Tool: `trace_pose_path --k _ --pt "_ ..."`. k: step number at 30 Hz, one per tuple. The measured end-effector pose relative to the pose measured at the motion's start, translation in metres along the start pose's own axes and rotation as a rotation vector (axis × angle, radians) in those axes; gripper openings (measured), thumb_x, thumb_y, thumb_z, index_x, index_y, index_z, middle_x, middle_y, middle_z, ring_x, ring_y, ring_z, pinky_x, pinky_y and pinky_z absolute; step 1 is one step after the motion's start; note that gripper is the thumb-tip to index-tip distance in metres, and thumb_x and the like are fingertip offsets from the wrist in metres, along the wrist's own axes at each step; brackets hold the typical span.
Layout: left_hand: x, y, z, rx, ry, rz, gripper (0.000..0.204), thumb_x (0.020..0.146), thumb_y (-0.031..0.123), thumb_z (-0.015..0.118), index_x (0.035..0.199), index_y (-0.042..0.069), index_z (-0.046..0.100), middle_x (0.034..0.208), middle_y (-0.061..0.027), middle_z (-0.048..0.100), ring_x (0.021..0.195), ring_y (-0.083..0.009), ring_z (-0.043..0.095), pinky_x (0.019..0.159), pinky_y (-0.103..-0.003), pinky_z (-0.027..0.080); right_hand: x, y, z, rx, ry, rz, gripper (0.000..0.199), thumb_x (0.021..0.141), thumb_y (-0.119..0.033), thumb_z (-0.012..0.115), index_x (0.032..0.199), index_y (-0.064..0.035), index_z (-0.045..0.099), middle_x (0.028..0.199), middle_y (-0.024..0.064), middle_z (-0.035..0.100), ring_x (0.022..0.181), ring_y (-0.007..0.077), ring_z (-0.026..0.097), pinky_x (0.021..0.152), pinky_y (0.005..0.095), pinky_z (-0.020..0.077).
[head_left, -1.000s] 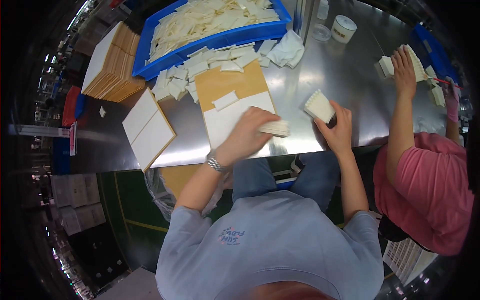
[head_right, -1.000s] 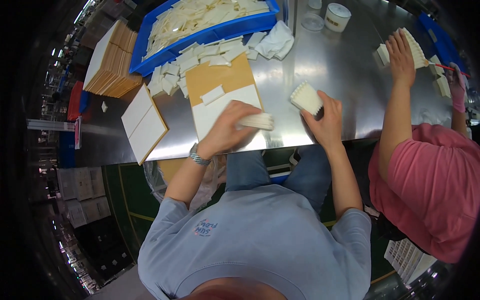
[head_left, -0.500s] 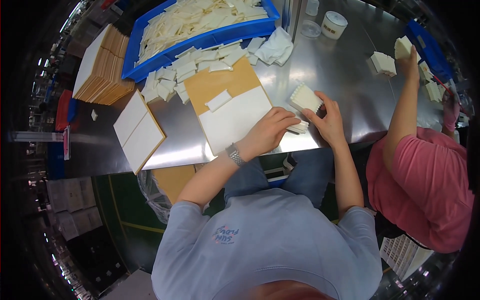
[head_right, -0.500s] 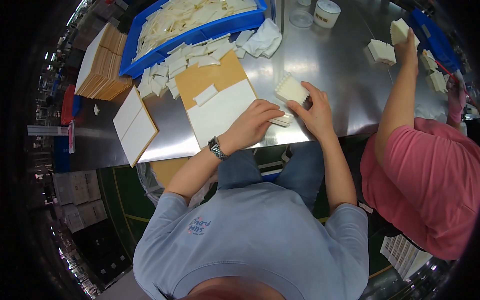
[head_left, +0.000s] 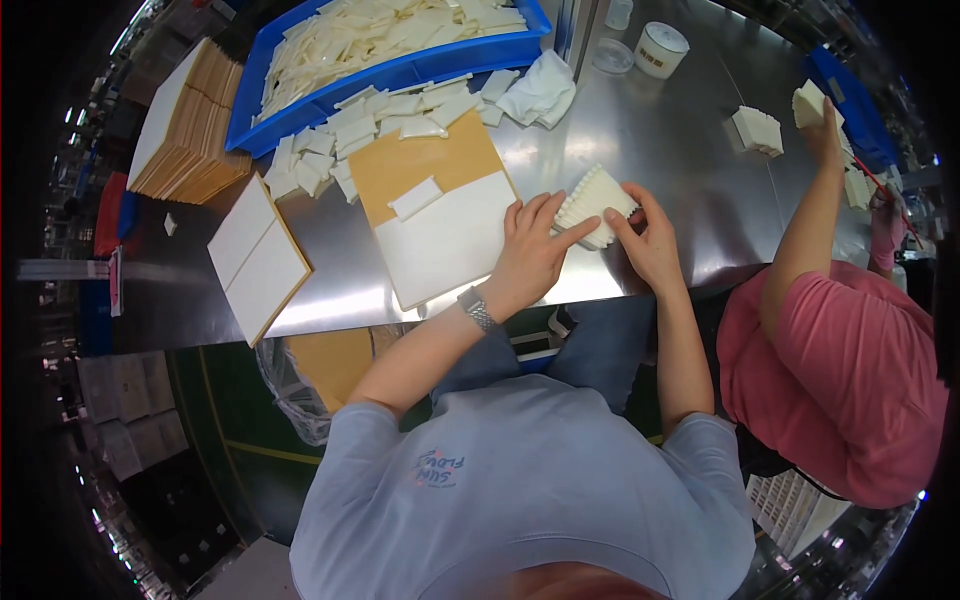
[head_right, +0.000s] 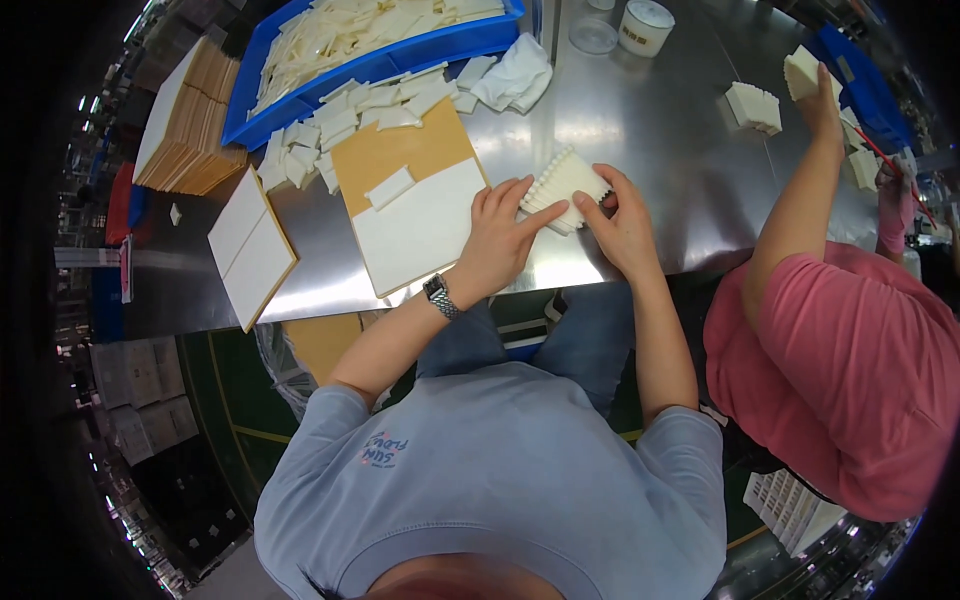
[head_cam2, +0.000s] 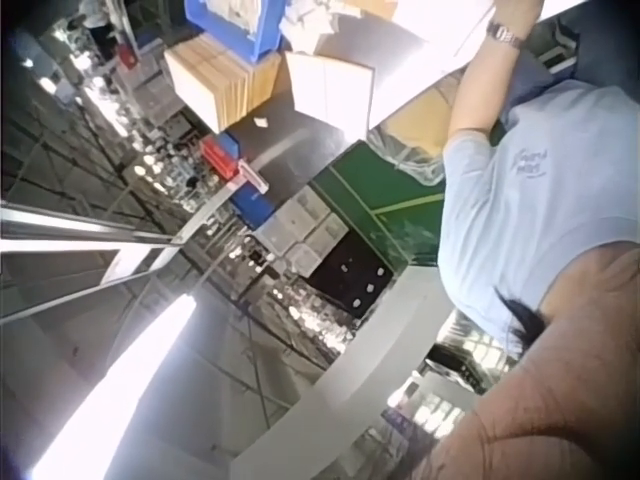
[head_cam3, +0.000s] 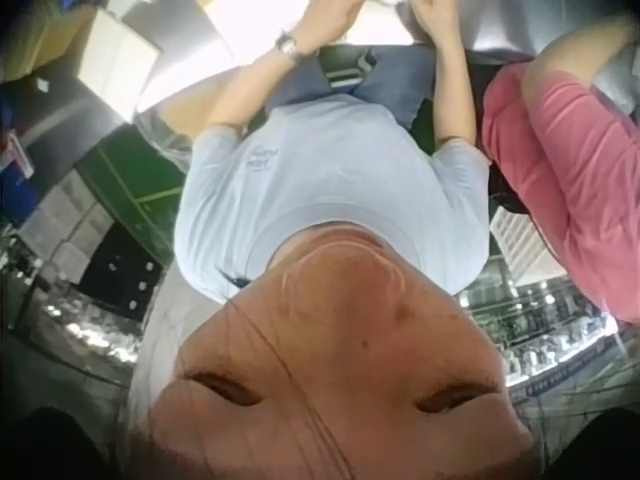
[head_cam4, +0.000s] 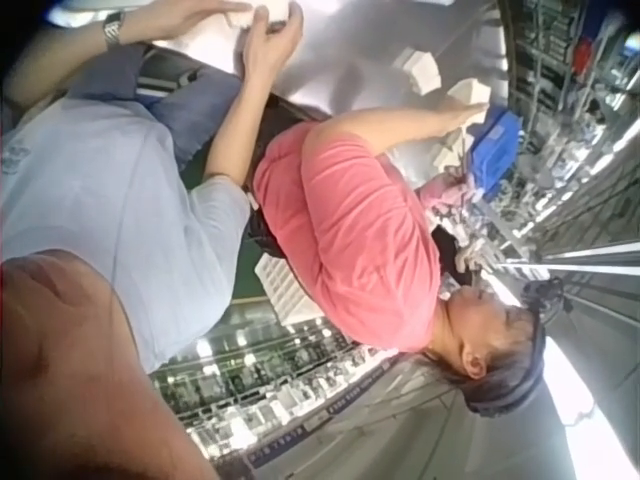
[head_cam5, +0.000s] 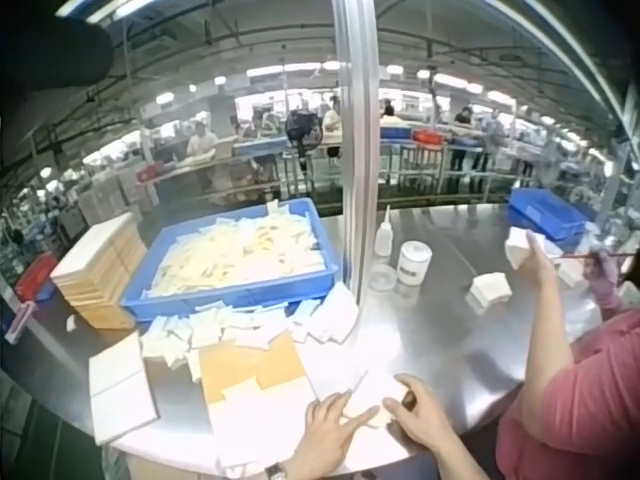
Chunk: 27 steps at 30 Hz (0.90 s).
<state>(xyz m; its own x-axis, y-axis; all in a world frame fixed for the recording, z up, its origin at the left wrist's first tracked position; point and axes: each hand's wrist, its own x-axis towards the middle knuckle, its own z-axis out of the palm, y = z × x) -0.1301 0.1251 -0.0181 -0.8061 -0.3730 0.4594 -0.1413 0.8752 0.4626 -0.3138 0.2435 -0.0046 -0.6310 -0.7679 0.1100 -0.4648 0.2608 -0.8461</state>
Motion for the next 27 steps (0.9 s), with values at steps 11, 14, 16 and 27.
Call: trace_pose_path --k 11,14,16,27 --pt "-0.004 -0.002 0.002 0.059 -0.058 0.004 0.057 0.092 0.006 0.059 0.144 0.029 0.054 0.13 -0.0154 0.059 0.128 -0.0325 0.049 0.111 -0.059 0.025 -0.008 -0.01 -0.001 -0.101 -0.031 0.023 0.06 0.087 -0.031 0.079 0.135 -0.0017 0.057 0.126 0.0124 0.061 0.102 0.0197 0.054 0.085 0.0311 0.0469" --pt "-0.006 -0.003 0.001 0.028 -0.052 -0.045 0.056 0.094 0.007 0.059 0.146 0.027 0.053 0.127 -0.0127 0.06 0.129 -0.0344 0.049 0.113 -0.059 0.024 -0.009 -0.007 0.001 -0.206 -0.018 -0.205 0.075 0.081 -0.033 0.084 0.141 -0.001 0.052 0.138 0.0186 0.053 0.119 0.0299 0.051 0.099 0.038 0.0443" --pt "-0.008 -0.004 -0.001 0.036 -0.081 -0.024 0.06 0.091 0.008 0.061 0.148 0.023 0.05 0.133 -0.0168 0.058 0.129 -0.035 0.048 0.113 -0.059 0.025 -0.014 -0.014 0.002 -0.183 -0.076 -0.209 0.092 0.072 -0.034 0.089 0.145 0.0006 0.045 0.142 0.0216 0.05 0.131 0.036 0.046 0.108 0.0421 0.0401" --pt "-0.035 -0.093 -0.117 0.36 0.093 -0.458 0.062 0.085 0.014 0.071 0.144 0.009 0.051 0.127 -0.015 0.061 0.131 -0.0357 0.047 0.113 -0.054 0.027 -0.02 -0.012 0.009 -0.281 -0.014 -0.211 0.098 0.07 -0.033 0.09 0.147 0.0017 0.041 0.14 0.0218 0.05 0.13 0.0371 0.045 0.11 0.0442 0.0387"
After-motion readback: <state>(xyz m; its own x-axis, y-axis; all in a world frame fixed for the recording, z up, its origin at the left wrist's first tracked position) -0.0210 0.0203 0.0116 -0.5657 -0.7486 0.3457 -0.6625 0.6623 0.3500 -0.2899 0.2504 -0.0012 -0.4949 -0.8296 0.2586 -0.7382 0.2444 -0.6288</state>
